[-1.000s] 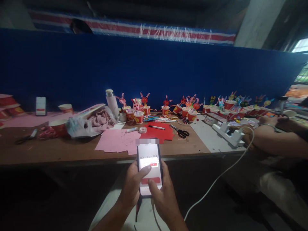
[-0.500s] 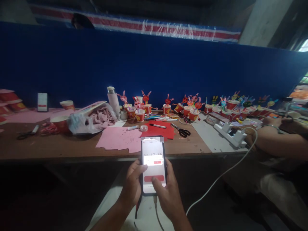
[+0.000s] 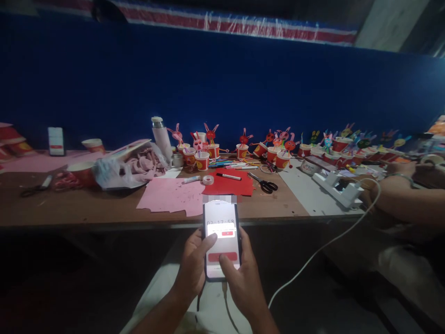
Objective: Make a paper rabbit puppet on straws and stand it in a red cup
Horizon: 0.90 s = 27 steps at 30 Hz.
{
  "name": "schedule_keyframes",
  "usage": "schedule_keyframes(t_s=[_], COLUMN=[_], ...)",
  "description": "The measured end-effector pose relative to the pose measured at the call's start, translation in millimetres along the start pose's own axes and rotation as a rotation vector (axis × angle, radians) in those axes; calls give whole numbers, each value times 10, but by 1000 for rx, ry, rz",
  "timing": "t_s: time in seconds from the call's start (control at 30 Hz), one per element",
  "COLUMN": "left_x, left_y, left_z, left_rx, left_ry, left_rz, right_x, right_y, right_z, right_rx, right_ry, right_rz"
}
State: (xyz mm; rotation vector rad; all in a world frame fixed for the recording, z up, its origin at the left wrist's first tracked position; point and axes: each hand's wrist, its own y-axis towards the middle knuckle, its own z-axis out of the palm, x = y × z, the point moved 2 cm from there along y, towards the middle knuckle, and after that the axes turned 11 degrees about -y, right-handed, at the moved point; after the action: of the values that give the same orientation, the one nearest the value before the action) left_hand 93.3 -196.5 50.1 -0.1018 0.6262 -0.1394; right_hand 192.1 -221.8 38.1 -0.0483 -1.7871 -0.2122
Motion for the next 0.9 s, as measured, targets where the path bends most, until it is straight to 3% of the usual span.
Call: schedule_keyframes(t_s=[0.33,0.53,0.73,0.83,0.9], left_x=[47,72,79,91,98], left_y=[27,41,53,59,68], left_z=[-112,-80,-93,-137,-179], left_rx=[-207,-91,-38,-83,-186], left_ry=[-21,1,51,5,-22], left_rz=[75,-17,-24,-6,26], right_x=[-93,-124,-160,-164,-164], right_y=[4,9,22,22,22], right_z=[6,14,25,28,25], right_rx=[6,-6,21,23,17], right_ry=[12,9,-11,-29,-33], right_rz=[-13,0,-6,-15,-19])
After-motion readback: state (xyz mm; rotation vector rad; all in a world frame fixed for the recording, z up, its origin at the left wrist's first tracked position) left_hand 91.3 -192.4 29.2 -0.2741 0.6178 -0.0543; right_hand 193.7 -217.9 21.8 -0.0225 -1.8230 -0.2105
